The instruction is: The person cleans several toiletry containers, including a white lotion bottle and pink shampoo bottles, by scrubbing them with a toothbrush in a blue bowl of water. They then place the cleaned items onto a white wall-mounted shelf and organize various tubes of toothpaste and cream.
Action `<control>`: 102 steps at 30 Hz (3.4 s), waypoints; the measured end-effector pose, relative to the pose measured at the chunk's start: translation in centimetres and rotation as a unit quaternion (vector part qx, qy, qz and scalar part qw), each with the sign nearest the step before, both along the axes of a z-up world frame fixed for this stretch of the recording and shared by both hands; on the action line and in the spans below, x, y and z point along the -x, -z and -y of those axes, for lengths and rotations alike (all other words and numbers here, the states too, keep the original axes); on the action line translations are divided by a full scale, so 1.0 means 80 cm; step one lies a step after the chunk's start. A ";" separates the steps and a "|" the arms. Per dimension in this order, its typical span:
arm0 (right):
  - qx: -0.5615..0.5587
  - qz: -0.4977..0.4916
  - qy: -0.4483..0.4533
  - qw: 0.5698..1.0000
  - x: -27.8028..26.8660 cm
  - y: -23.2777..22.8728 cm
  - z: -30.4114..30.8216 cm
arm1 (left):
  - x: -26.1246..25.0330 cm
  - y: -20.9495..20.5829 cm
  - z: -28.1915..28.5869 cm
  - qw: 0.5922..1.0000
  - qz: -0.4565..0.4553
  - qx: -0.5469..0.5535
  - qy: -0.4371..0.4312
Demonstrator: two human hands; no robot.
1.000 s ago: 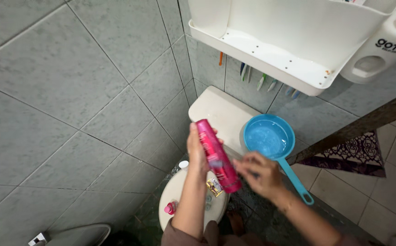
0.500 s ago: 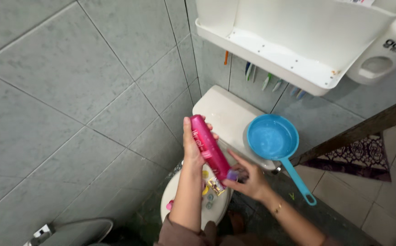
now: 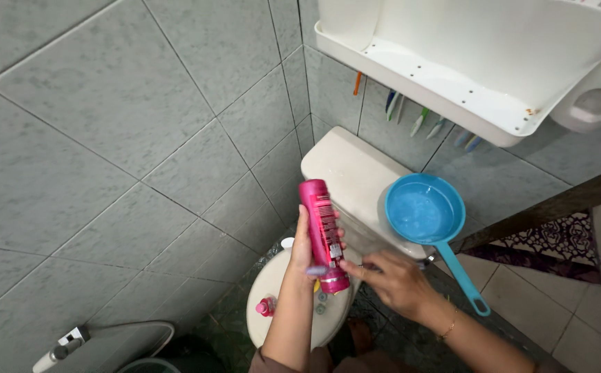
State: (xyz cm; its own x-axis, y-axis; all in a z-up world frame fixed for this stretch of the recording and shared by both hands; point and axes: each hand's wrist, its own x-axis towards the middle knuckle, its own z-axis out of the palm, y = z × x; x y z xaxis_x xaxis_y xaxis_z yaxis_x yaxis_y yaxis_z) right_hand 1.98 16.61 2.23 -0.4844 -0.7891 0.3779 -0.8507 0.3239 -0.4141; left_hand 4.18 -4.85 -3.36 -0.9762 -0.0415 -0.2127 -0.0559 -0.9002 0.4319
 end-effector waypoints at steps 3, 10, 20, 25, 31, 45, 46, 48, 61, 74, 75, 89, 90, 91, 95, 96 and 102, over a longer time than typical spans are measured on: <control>0.045 -0.125 0.034 0.991 0.031 -0.011 0.006 | -0.010 -0.009 -0.011 0.995 0.036 0.054 0.074; 0.129 -0.083 0.007 0.988 0.042 -0.039 -0.001 | -0.008 -0.042 -0.030 0.986 -0.103 0.014 0.132; 0.085 -0.104 0.089 0.987 0.059 -0.052 -0.003 | 0.013 -0.022 -0.031 0.987 -0.118 0.003 0.109; 0.027 -0.078 0.111 0.990 0.046 -0.035 -0.011 | 0.013 -0.041 -0.032 0.997 -0.035 0.067 0.015; 0.072 -0.047 0.105 0.991 0.031 -0.014 -0.022 | 0.019 -0.055 -0.014 0.992 -0.006 0.120 -0.029; 0.110 -0.028 0.107 0.988 -0.026 0.058 -0.042 | 0.025 -0.062 -0.012 0.963 0.020 0.115 -0.245; 0.115 -0.040 0.101 0.987 -0.032 0.065 -0.043 | 0.026 -0.062 -0.013 0.956 0.023 0.115 -0.269; 0.149 0.000 0.146 0.978 -0.029 0.069 -0.049 | 0.026 -0.060 -0.011 0.949 0.019 0.140 -0.280; 0.133 -0.074 0.107 0.983 0.004 0.019 -0.009 | 0.007 -0.020 -0.027 0.985 -0.036 0.110 -0.125; 0.114 0.016 0.113 0.987 -0.020 0.009 0.021 | 0.007 -0.012 -0.056 0.940 0.065 0.267 -0.203; 0.101 0.032 0.083 0.991 -0.022 0.006 0.009 | 0.006 -0.002 -0.050 0.966 0.027 0.189 -0.172; 0.086 -0.189 0.126 0.970 0.044 -0.045 -0.023 | -0.014 -0.021 -0.068 0.988 -0.144 0.000 0.064; 0.079 -0.175 0.096 0.977 0.026 -0.037 -0.018 | -0.014 -0.020 -0.064 0.986 -0.156 0.007 0.058; 0.072 -0.161 0.066 0.982 0.018 -0.031 -0.014 | -0.015 -0.020 -0.057 0.984 -0.168 0.013 0.052; 0.113 0.011 0.175 0.978 0.038 -0.045 -0.045 | -0.024 -0.024 -0.044 0.951 -0.192 0.243 -0.001; 0.098 0.023 0.192 0.976 0.036 -0.055 -0.048 | -0.025 -0.029 -0.047 0.922 -0.187 0.338 -0.036; 0.071 -0.104 0.145 0.981 -0.003 -0.088 -0.039 | -0.024 -0.062 -0.054 0.748 -0.169 0.620 -0.167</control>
